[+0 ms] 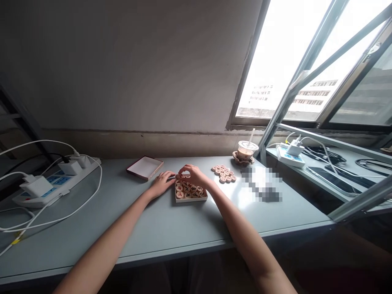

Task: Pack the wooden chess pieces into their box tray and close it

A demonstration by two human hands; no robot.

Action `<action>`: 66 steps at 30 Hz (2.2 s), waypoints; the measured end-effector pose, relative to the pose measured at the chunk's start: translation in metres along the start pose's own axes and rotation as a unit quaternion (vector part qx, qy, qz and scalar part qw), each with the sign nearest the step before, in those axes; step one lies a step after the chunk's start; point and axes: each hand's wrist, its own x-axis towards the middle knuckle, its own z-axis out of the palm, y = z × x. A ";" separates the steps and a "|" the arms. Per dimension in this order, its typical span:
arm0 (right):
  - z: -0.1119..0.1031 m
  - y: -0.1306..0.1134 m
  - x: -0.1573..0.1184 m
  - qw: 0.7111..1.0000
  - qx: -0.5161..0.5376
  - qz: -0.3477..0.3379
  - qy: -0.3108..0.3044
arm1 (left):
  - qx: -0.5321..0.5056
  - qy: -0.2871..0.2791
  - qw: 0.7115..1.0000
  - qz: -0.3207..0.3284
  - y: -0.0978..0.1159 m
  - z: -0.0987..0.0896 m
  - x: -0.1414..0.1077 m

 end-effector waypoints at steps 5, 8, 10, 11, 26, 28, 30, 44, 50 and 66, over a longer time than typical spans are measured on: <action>-0.027 0.019 -0.013 0.995 0.047 0.061 0.056 | 0.006 -0.003 1.000 -0.004 0.000 0.000 0.001; -0.043 0.041 -0.031 0.990 0.000 0.141 0.028 | 0.004 -0.008 1.000 -0.008 0.000 -0.001 0.000; -0.048 0.056 -0.043 0.973 -0.073 0.216 0.012 | 0.004 -0.010 1.000 -0.012 0.000 -0.001 -0.001; -0.050 0.062 -0.048 0.962 -0.110 0.250 0.019 | 0.005 -0.009 1.000 -0.014 0.000 -0.001 -0.001; -0.003 -0.015 -0.020 0.996 -0.021 -0.007 -0.090 | -0.001 0.003 1.000 -0.008 0.008 -0.003 -0.004; -0.001 -0.018 -0.019 0.997 -0.044 0.003 -0.070 | -0.004 0.006 1.000 -0.005 0.006 -0.002 -0.003; -0.007 -0.017 -0.019 0.997 -0.061 0.008 -0.056 | -0.005 0.007 1.000 0.001 0.004 -0.001 -0.002; -0.080 0.060 -0.067 0.943 -0.132 0.304 -0.026 | 0.006 0.004 1.000 -0.009 -0.001 0.001 -0.001; -0.069 0.032 -0.047 0.975 -0.059 0.208 -0.050 | -0.008 0.010 1.000 0.000 0.000 0.001 -0.002; -0.058 -0.013 -0.032 0.988 0.046 0.085 -0.124 | -0.032 0.008 0.999 -0.024 0.004 0.001 -0.002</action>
